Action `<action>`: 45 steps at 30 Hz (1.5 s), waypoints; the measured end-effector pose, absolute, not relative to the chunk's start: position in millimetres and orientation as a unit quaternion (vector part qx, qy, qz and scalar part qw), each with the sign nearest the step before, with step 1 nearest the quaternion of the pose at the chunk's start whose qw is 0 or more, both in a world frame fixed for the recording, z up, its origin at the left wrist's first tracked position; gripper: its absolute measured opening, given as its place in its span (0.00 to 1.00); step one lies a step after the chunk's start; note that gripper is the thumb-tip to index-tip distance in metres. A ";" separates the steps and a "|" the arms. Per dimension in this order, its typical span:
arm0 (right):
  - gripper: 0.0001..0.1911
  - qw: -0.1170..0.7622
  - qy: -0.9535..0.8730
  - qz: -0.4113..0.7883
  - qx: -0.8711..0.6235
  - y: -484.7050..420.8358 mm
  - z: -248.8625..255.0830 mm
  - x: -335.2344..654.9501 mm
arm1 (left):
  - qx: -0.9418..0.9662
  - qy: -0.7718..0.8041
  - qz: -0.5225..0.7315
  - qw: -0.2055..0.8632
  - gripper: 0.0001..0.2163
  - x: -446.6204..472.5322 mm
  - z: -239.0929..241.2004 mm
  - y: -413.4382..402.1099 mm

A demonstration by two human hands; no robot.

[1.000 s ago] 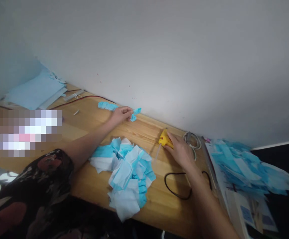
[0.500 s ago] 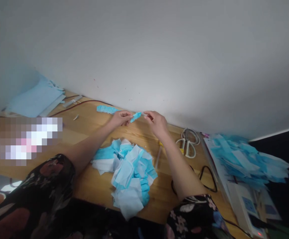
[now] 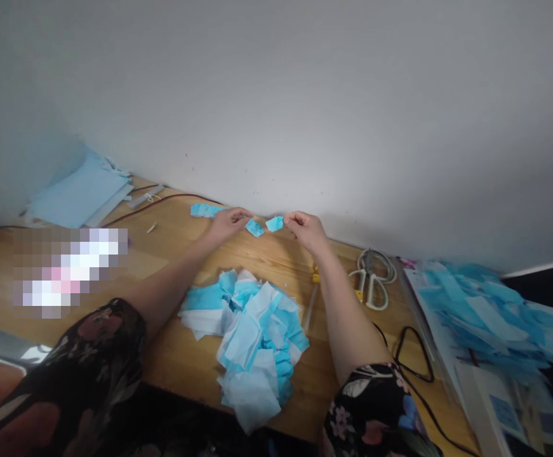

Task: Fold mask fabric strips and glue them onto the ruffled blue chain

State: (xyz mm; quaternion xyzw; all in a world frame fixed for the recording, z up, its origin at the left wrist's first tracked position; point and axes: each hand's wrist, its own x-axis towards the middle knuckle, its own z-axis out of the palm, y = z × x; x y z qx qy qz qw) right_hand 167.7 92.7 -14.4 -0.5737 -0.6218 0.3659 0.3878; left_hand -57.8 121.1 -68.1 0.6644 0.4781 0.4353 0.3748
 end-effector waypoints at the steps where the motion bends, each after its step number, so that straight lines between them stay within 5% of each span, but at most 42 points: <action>1: 0.11 0.367 -0.611 0.398 -0.577 93.9 -15.4 169.0 | 0.692 0.487 0.417 0.332 0.11 -59.8 -69.9 122.4; 6: 0.08 0.261 -0.557 0.501 -0.608 97.2 -26.6 168.2 | 0.779 0.491 0.301 0.249 0.15 -62.3 -68.7 118.9; 13: 0.07 0.236 -0.549 0.531 -0.601 102.0 -36.9 154.4 | 0.804 0.521 0.216 0.188 0.17 -58.2 -60.1 112.9; 28: 0.09 0.243 -0.548 0.511 -0.616 113.9 -41.5 143.7 | 0.806 0.523 0.217 0.173 0.16 -57.5 -65.2 115.8; 37: 0.09 0.239 -0.545 0.485 -0.641 113.7 -41.2 137.7 | 0.769 0.510 0.280 0.265 0.15 -60.0 -62.2 114.2; 45: 0.11 0.239 -0.557 0.459 -0.650 113.2 -42.9 135.5 | 0.811 0.488 0.247 0.207 0.16 -57.2 -62.3 106.9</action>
